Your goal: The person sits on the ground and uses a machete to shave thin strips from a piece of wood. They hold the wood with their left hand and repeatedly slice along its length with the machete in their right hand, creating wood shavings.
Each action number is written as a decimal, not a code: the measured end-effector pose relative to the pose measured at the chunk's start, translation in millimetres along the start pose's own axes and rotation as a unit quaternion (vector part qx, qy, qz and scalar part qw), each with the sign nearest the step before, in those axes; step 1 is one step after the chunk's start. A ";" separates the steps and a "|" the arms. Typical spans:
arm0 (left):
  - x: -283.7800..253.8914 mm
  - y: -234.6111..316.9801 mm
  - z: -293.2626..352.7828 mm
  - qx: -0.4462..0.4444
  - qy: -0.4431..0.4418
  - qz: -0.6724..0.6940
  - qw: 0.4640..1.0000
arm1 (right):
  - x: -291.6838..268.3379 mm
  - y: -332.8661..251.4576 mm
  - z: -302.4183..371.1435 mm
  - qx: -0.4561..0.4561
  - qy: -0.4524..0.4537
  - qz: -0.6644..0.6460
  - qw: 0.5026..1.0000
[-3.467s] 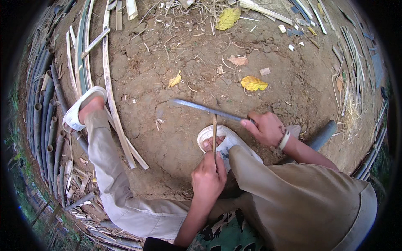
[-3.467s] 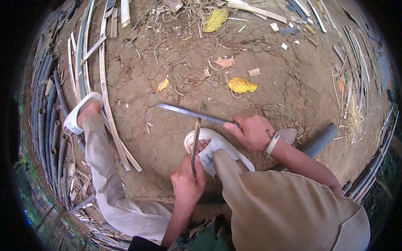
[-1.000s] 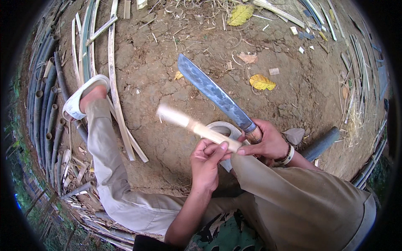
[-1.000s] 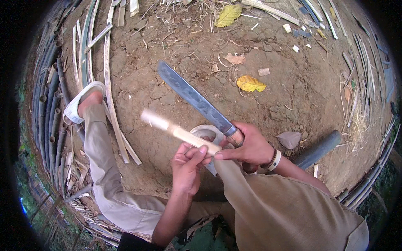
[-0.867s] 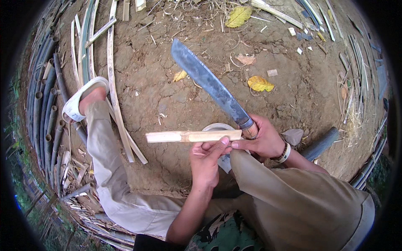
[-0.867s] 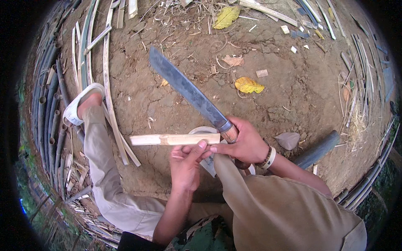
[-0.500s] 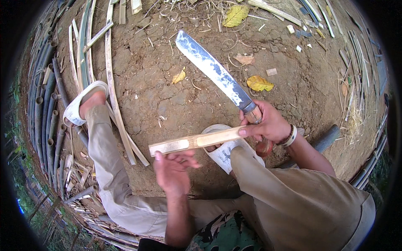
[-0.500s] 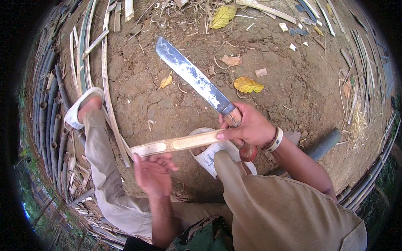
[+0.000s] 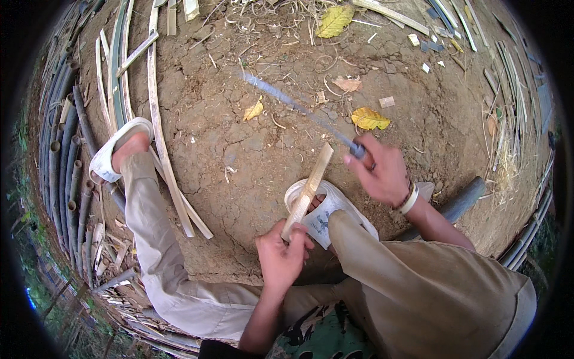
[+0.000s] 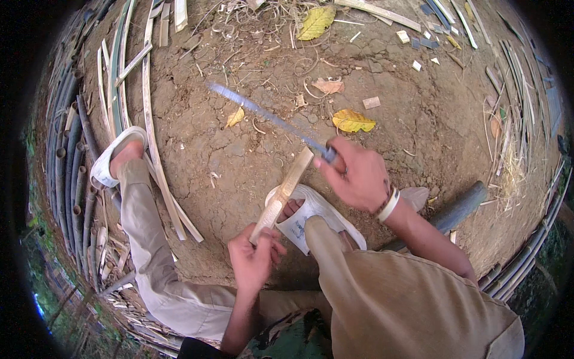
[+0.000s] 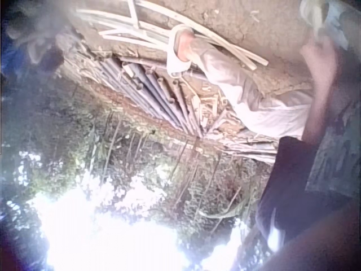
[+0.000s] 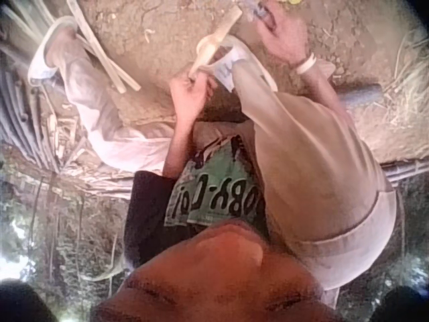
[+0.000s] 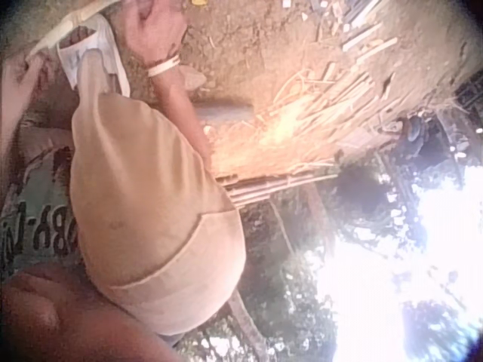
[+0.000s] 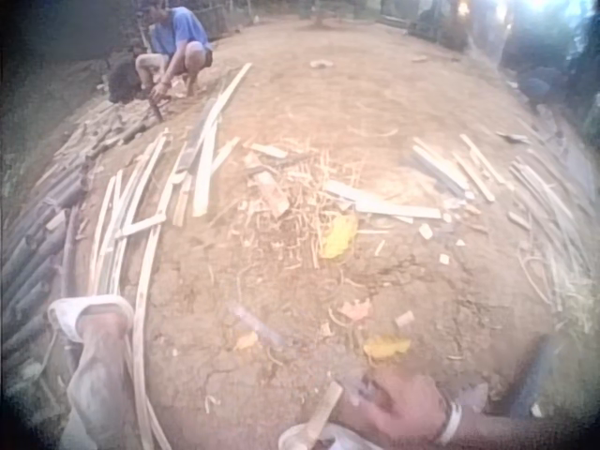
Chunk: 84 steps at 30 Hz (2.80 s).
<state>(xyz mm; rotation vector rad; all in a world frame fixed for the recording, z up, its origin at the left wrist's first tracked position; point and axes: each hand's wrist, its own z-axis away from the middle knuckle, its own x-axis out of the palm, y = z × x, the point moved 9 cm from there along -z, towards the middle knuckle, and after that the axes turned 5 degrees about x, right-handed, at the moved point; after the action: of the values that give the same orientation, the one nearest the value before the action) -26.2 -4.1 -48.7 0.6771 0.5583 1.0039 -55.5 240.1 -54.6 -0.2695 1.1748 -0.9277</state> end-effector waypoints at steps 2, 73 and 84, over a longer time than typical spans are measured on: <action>12.1 9.1 6.6 -0.041 -0.019 0.015 0.999 | 8.6 -2.0 22.9 -0.025 -0.030 0.024 0.999; 56.3 14.2 2.5 0.147 0.091 -0.018 0.985 | 43.4 -18.0 37.3 -0.120 -0.244 0.235 0.933; 53.6 11.5 3.9 0.103 0.077 -0.019 0.991 | 40.6 -24.2 41.2 -0.124 -0.224 0.199 0.946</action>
<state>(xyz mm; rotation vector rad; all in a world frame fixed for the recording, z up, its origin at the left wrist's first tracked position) -6.9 47.1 -43.8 0.7723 0.8161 0.9758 -27.8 184.0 -50.1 -0.4046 0.8721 -0.3346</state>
